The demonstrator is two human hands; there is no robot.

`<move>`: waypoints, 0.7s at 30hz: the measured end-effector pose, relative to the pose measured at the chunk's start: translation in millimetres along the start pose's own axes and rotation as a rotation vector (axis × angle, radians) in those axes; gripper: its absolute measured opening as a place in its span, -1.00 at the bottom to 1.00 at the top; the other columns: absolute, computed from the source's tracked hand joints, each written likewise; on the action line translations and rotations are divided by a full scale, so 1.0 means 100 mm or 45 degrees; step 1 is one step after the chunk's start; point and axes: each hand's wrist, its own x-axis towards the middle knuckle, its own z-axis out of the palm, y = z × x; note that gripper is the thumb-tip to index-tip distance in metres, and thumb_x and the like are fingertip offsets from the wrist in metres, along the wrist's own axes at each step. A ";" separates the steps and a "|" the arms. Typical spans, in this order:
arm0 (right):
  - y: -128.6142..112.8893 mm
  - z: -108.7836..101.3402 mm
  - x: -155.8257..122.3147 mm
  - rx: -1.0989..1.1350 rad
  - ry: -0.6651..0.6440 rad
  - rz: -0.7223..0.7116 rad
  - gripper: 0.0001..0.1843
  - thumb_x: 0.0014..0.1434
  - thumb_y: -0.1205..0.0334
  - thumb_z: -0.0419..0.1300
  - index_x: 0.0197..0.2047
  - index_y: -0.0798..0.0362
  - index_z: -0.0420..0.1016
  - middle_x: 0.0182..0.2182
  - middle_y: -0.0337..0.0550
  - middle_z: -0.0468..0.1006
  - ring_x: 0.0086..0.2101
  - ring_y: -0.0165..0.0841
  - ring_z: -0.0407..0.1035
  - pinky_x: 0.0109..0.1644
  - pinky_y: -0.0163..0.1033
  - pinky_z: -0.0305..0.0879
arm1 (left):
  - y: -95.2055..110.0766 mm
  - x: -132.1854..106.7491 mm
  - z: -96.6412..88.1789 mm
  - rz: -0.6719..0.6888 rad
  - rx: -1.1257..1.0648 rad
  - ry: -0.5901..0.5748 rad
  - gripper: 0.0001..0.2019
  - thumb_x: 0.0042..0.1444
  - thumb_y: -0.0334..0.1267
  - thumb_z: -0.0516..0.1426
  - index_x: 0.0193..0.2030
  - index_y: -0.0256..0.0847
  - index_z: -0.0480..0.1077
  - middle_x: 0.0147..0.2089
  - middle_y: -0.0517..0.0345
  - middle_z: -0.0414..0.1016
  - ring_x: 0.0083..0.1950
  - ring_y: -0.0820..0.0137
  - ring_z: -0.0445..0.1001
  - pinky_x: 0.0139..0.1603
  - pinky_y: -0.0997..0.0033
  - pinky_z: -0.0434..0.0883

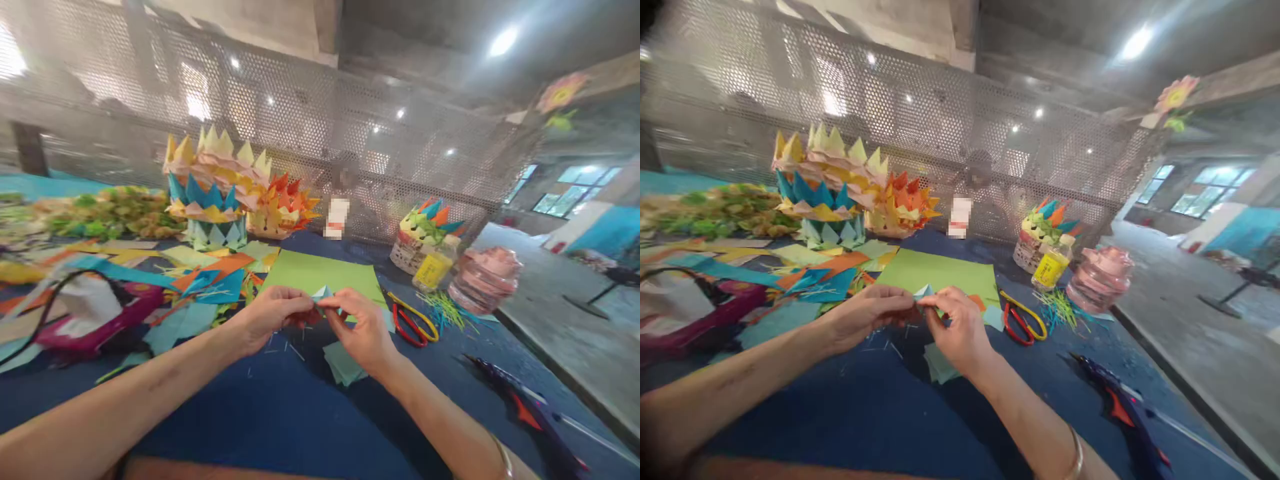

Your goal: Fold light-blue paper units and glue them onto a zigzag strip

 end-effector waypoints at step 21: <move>-0.01 0.08 -0.01 0.650 -0.014 0.518 -0.71 0.12 0.19 0.16 -0.10 0.04 0.20 -0.44 -0.27 0.38 -0.46 -0.44 0.29 -0.38 -0.31 0.27 | -0.16 0.06 -0.03 0.477 0.764 0.117 -0.75 0.11 -0.15 0.01 -0.51 -0.21 0.24 -0.58 0.29 0.25 -0.52 0.48 0.20 -0.49 0.50 0.14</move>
